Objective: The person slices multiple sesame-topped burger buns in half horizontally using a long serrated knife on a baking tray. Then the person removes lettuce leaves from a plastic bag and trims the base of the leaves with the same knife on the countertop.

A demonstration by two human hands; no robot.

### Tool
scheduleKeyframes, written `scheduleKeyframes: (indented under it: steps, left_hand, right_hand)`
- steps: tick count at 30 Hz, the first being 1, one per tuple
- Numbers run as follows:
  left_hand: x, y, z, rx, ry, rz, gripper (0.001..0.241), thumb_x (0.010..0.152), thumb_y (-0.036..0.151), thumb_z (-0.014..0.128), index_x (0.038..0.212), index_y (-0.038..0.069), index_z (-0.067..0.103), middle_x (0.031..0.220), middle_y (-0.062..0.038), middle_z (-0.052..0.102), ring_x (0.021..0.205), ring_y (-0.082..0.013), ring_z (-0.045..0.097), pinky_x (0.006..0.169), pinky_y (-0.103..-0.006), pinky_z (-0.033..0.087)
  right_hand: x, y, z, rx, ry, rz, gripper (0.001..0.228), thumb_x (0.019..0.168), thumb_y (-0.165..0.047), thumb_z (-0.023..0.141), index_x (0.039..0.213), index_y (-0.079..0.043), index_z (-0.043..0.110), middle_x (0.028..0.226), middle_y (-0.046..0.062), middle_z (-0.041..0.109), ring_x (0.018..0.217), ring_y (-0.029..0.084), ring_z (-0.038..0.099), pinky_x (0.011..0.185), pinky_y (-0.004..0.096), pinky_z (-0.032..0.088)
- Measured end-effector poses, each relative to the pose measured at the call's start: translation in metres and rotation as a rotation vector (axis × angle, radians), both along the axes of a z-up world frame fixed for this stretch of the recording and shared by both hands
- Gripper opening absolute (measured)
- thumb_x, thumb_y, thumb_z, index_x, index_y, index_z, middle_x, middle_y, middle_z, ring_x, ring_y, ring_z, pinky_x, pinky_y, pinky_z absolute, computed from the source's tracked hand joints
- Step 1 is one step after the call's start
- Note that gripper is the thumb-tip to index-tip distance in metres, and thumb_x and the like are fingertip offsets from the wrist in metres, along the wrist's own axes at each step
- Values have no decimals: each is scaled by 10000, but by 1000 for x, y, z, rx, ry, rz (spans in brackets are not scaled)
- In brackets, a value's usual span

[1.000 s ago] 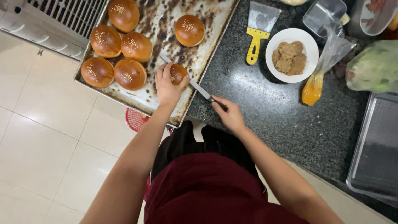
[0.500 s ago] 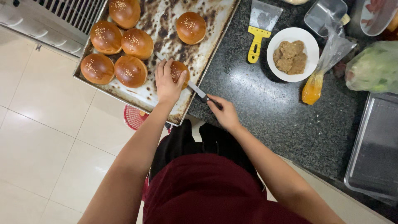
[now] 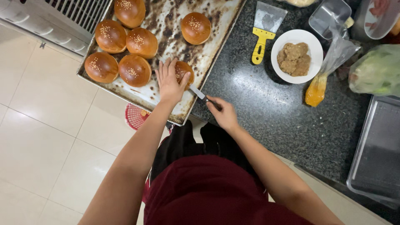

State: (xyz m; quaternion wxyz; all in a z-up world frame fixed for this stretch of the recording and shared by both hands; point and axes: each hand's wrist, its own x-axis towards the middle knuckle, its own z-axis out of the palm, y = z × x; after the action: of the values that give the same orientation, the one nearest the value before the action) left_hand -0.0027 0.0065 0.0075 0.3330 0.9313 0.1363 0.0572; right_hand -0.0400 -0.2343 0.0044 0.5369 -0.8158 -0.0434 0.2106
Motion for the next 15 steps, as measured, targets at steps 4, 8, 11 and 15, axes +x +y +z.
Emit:
scheduleKeyframes:
  steps: [4,8,11,15]
  left_hand:
    - [2,0,3,21,54,-5,747,972,535,629,1545,121,387,1629,-144,315,1566,-364,144,1274,-529,41]
    - [1,1,2,30,49,-12,761,977,535,631,1555,118,366,1636,-152,294,1563,-381,128,1268,-537,32]
    - [1,1,-1,24,55,-25,757,988,529,624,1563,118,353,1643,-151,287,1568,-379,122,1271,-548,21]
    - [0,4,-3,32,73,-42,761,995,528,613,1574,121,334,1649,-151,275,1567,-370,125,1271,-558,7]
  right_hand:
    - [-16,-36,6,43,-13,13,325,973,-193,708,1276,-76,717,1116,81,775,938,97,674,860,273,547]
    - [-33,-60,10,103,57,-3,344,976,-179,694,1301,-65,701,1163,88,759,1005,85,660,912,263,529]
    - [-29,-38,6,87,17,-4,338,977,-177,695,1294,-62,701,1158,87,762,988,93,670,898,261,536]
    - [-5,6,-1,-7,73,-5,330,977,-189,706,1289,-83,716,1075,101,778,919,118,673,859,267,543]
